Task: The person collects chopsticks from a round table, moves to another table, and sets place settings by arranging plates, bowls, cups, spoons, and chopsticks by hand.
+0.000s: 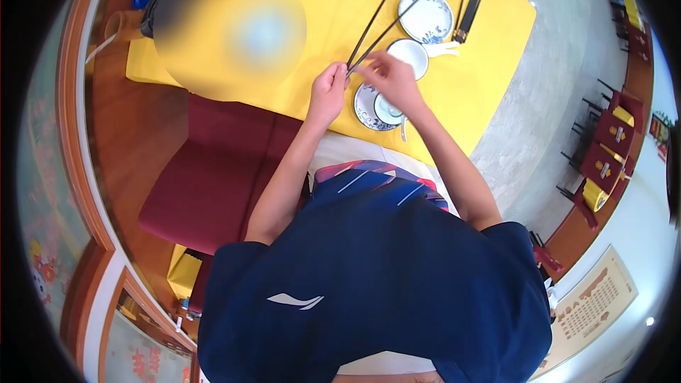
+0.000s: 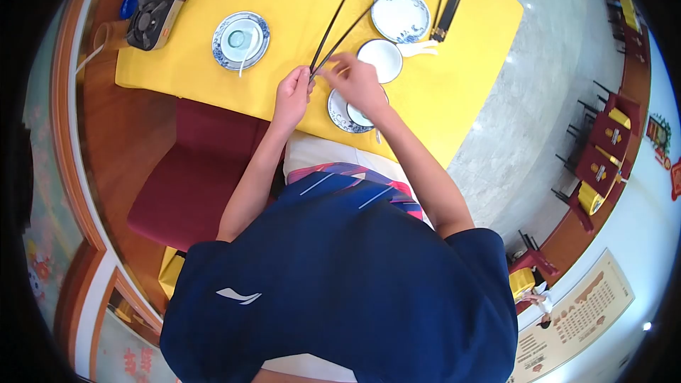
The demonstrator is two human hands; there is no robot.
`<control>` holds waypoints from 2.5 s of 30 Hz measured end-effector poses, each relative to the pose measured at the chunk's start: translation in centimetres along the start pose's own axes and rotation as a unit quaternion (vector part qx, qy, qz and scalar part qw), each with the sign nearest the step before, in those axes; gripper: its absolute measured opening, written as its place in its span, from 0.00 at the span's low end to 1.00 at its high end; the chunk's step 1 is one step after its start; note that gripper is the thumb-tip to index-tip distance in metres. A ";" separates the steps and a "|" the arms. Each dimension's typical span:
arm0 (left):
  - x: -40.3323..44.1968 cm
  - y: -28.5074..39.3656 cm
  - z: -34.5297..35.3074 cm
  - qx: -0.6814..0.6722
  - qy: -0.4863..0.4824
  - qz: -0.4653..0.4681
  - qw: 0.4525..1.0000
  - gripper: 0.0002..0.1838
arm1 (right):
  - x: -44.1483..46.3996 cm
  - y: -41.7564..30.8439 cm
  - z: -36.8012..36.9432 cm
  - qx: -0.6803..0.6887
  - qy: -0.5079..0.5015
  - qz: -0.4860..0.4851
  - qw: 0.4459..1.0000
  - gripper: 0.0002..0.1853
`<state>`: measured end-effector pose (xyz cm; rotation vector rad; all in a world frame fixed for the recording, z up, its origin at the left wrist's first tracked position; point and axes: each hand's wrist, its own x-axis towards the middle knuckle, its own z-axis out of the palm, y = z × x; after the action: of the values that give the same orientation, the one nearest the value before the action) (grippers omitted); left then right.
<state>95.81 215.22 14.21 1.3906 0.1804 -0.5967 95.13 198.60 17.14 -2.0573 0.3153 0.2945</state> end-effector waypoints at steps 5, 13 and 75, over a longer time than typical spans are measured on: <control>-1.1 0.7 -4.2 0.017 0.012 -0.021 1.000 0.17 | 6.9 -3.3 -2.4 0.330 0.056 0.073 0.940 0.17; -2.5 1.7 -10.4 -0.016 0.021 -0.043 0.999 0.18 | 12.3 -8.3 2.5 0.325 -0.063 0.133 0.934 0.17; -4.9 -7.7 -20.0 -0.094 0.335 -0.100 0.932 0.21 | 12.2 24.4 -18.6 0.021 0.253 0.329 0.910 0.17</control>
<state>92.34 235.29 5.88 1.3515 0.9125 -0.2375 99.68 169.58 2.10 -1.9012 1.3326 0.1434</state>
